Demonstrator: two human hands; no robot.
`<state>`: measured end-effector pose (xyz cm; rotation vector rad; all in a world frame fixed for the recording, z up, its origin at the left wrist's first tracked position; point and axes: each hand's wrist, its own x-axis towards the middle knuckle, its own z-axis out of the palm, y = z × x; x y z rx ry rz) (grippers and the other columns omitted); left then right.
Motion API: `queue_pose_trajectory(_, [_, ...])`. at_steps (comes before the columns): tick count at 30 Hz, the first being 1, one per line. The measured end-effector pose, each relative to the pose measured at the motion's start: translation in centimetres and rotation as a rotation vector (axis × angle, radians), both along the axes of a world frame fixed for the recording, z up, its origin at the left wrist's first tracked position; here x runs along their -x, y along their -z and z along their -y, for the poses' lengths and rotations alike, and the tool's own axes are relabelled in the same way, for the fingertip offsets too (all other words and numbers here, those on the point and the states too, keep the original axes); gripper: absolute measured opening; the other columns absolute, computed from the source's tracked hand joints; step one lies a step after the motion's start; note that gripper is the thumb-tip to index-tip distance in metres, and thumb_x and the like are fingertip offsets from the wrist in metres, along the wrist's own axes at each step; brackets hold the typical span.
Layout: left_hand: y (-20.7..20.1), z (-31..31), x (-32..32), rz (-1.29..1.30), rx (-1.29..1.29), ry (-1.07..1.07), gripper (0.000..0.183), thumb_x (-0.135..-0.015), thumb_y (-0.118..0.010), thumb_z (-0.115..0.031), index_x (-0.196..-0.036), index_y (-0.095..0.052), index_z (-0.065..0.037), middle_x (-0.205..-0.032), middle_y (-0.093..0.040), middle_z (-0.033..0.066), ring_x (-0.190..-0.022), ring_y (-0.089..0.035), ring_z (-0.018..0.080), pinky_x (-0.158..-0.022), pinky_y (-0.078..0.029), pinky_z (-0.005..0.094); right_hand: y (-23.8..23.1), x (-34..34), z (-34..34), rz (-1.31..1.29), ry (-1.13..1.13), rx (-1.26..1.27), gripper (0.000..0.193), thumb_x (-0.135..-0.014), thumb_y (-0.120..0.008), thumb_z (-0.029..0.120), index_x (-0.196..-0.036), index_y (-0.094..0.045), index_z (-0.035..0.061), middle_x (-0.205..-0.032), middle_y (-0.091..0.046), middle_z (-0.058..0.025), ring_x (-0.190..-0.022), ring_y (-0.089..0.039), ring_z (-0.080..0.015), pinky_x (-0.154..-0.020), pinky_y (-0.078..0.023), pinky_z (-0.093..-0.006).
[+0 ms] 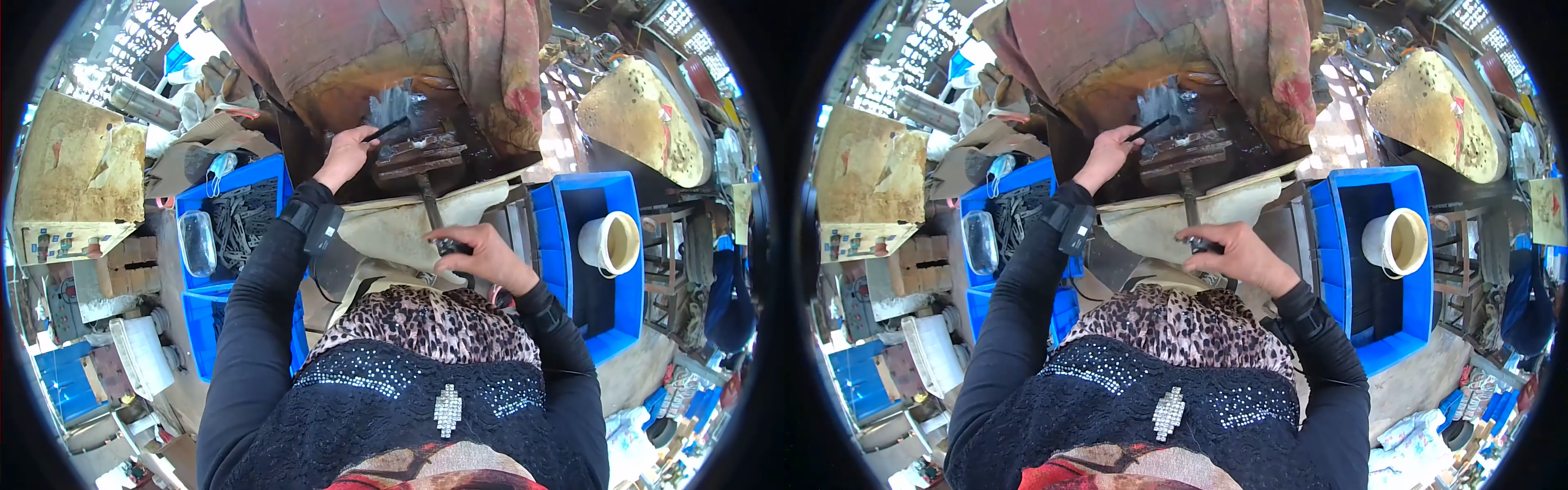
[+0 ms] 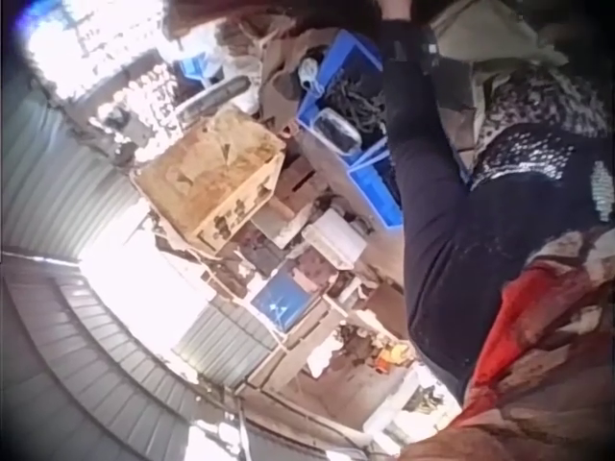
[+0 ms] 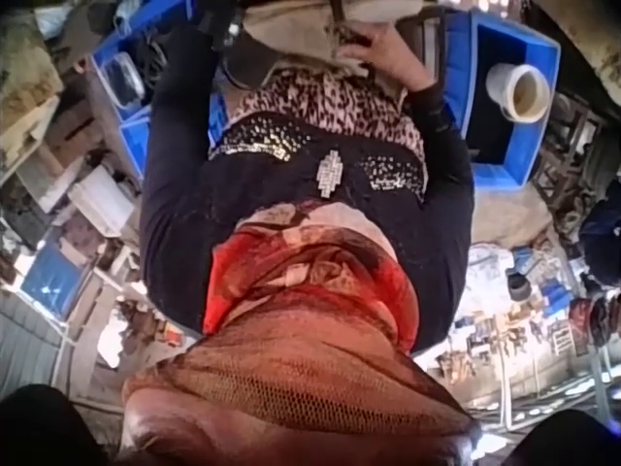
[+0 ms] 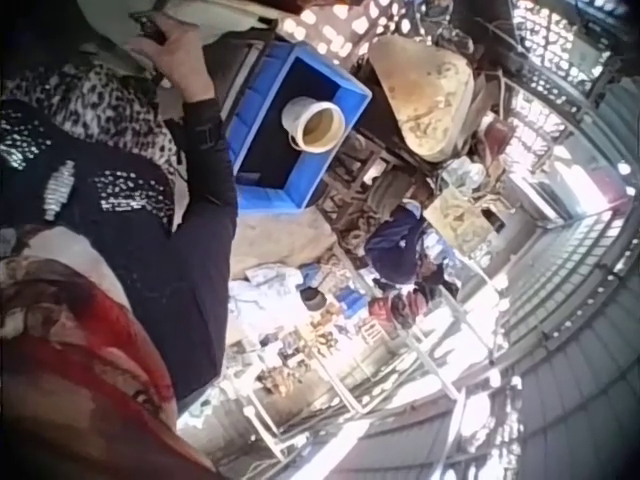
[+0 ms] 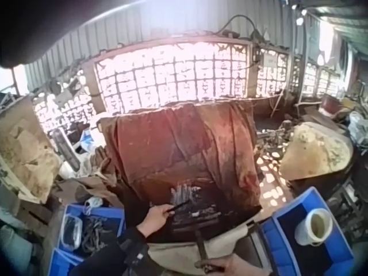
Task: The person picks up metal pieces from a blue bin, places them into a grinding machine, and presses a lever. They then remove the metal pieces, dip them into a bucket of liquid, and place them into a separate blue bin.
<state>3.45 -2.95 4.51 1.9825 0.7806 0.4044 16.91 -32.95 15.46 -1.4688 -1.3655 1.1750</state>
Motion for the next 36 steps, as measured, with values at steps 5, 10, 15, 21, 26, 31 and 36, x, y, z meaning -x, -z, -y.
queue_pose_trajectory(5, [1.2,0.3,-0.7,0.006,-0.216,0.19,0.04,-0.083,-0.051,0.008,-0.119,-0.063,-0.005,-0.103,-0.069,0.0157,-0.096,-0.066,0.0255,-0.087,-0.049,0.032,0.5,0.6,0.4,0.23,-0.009,-0.154,0.042,-0.073,-0.081,0.022,-0.111,-0.067,0.0075,-0.084,-0.067,-0.0126,-0.071,-0.066,-0.0229,-0.066,-0.051,-0.029])
queue_pose_trajectory(10, [1.0,0.1,-0.6,-0.048,-0.523,0.339,0.042,-0.079,-0.053,0.008,-0.117,-0.064,-0.006,-0.106,-0.067,0.0188,-0.1,-0.064,0.0358,-0.087,-0.05,0.037,0.5,0.9,0.8,0.419,0.001,-0.218,0.039,-0.072,-0.08,0.021,-0.107,-0.067,0.0113,-0.083,-0.067,-0.013,-0.071,-0.065,-0.0314,-0.061,-0.051,-0.0337])
queue_pose_trajectory(15, [0.7,0.0,-0.7,-0.103,-0.564,0.335,0.044,-0.077,-0.053,0.008,-0.116,-0.065,-0.008,-0.107,-0.066,0.0198,-0.101,-0.061,0.0393,-0.087,-0.05,0.0411,0.5,1.2,0.8,0.618,0.018,-0.29,0.035,-0.07,-0.077,0.012,-0.104,-0.067,0.0128,-0.072,-0.062,-0.0099,-0.064,-0.062,-0.0314,-0.055,-0.049,-0.0374])
queue_pose_trajectory(21, [-2.7,0.8,0.2,-0.191,-0.64,0.389,0.041,-0.079,-0.055,0.005,-0.116,-0.065,-0.01,-0.102,-0.067,0.0176,-0.093,-0.063,0.0368,-0.082,-0.051,0.043,0.8,1.3,0.6,0.724,0.008,-0.331,0.03,-0.07,-0.074,0.014,-0.099,-0.065,0.014,-0.068,-0.058,-0.0065,-0.061,-0.062,-0.0275,-0.055,-0.05,-0.0371])
queue_pose_trajectory(26, [-6.1,1.2,3.5,-0.221,-0.718,0.343,0.035,-0.082,-0.056,0.001,-0.114,-0.065,-0.008,-0.099,-0.065,0.0159,-0.092,-0.062,0.0346,-0.081,-0.051,0.0413,0.8,1.6,0.2,0.735,0.001,-0.393,0.031,-0.067,-0.073,0.008,-0.096,-0.066,0.0125,-0.067,-0.058,-0.005,-0.061,-0.062,-0.0267,-0.055,-0.049,-0.0363])
queue_pose_trajectory(31, [-10.5,-0.9,9.7,-0.022,-0.718,0.005,0.032,-0.083,-0.058,-0.002,-0.114,-0.065,-0.008,-0.102,-0.065,0.0154,-0.094,-0.062,0.0339,-0.082,-0.05,0.0397,0.0,0.6,-2.5,0.618,0.084,-0.428,0.032,-0.066,-0.07,-0.003,-0.097,-0.068,0.0073,-0.079,-0.068,-0.008,-0.068,-0.067,-0.0243,-0.058,-0.051,-0.0315])
queue_pose_trajectory(36, [-10.5,-2.9,20.4,-0.113,-0.734,-0.329,0.03,-0.084,-0.056,-0.005,-0.114,-0.064,-0.007,-0.103,-0.065,0.0175,-0.095,-0.062,0.037,-0.082,-0.051,0.0433,-3.9,0.2,-9.2,0.535,0.38,-0.416,0.024,-0.083,-0.071,0.008,-0.106,-0.068,0.0031,-0.093,-0.07,-0.0028,-0.08,-0.06,-0.0075,-0.072,-0.049,-0.0238])
